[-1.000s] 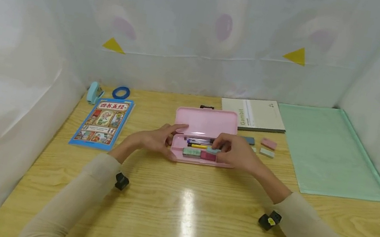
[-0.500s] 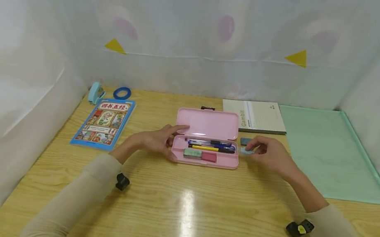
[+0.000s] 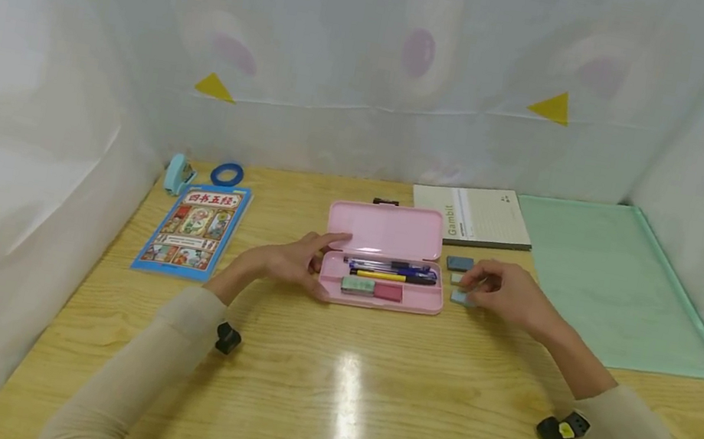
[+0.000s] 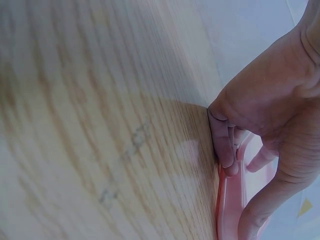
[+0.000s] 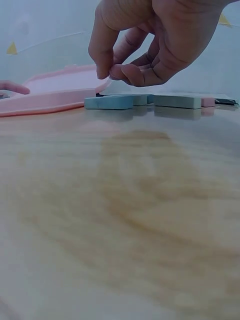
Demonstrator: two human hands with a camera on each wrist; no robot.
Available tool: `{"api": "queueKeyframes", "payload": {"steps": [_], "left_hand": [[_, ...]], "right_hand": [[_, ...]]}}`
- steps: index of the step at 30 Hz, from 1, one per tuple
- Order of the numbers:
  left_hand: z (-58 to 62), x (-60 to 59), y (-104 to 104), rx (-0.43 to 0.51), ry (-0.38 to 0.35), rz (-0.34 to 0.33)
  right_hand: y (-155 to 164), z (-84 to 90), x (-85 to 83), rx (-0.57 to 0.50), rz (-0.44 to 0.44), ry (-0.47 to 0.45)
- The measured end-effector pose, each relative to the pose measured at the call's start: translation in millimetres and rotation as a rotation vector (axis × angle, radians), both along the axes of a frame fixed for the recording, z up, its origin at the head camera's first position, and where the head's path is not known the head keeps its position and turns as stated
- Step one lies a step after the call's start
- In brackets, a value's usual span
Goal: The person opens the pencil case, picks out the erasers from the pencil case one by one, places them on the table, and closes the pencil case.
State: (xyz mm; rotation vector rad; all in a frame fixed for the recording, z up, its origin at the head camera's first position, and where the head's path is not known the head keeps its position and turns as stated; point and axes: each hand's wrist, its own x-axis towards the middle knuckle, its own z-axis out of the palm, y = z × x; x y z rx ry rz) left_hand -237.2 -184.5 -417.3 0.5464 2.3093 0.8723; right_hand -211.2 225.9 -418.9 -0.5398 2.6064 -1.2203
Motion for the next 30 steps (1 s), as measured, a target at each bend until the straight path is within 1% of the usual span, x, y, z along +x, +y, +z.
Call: {"api": "queueKeyframes", "payload": {"steps": [4, 6, 9, 12, 16, 20, 24, 27, 30], "left_hand": [[-0.8, -0.5, -0.2, -0.001, 0.002, 0.000], [-0.7, -0.7, -0.2, 0.000, 0.003, 0.001], [-0.3, -0.5, -0.2, 0.003, 0.004, 0.002], [0.3, 0.5, -0.7, 0.007, 0.006, -0.001], [0.0, 0.9, -1.0, 0.005, 0.007, 0.000], [0.9, 0.5, -0.6, -0.001, 0.007, 0.004], [0.9, -0.1, -0.6, 0.004, 0.009, 0.006], [-0.7, -0.1, -0.7, 0.012, 0.008, 0.009], [-3.1, 0.9, -0.2, 0.028, 0.008, 0.001]], "right_hand": [[-10.9, -1.2, 0.6, -0.053, 0.035, -0.008], [-19.8, -1.5, 2.1, -0.080, 0.069, -0.012], [-34.4, -1.3, 4.8, -0.088, 0.129, -0.006], [-49.3, 1.0, 8.3, -0.064, 0.198, -0.006], [-65.4, 4.3, 10.8, -0.012, 0.257, 0.002], [-76.5, 6.7, 11.0, 0.039, 0.270, 0.024], [-83.4, 7.1, 10.9, 0.091, 0.277, 0.012], [-85.8, 6.3, 12.3, 0.109, 0.289, -0.005], [-85.9, 5.5, 14.5, 0.113, 0.300, -0.002]]}}
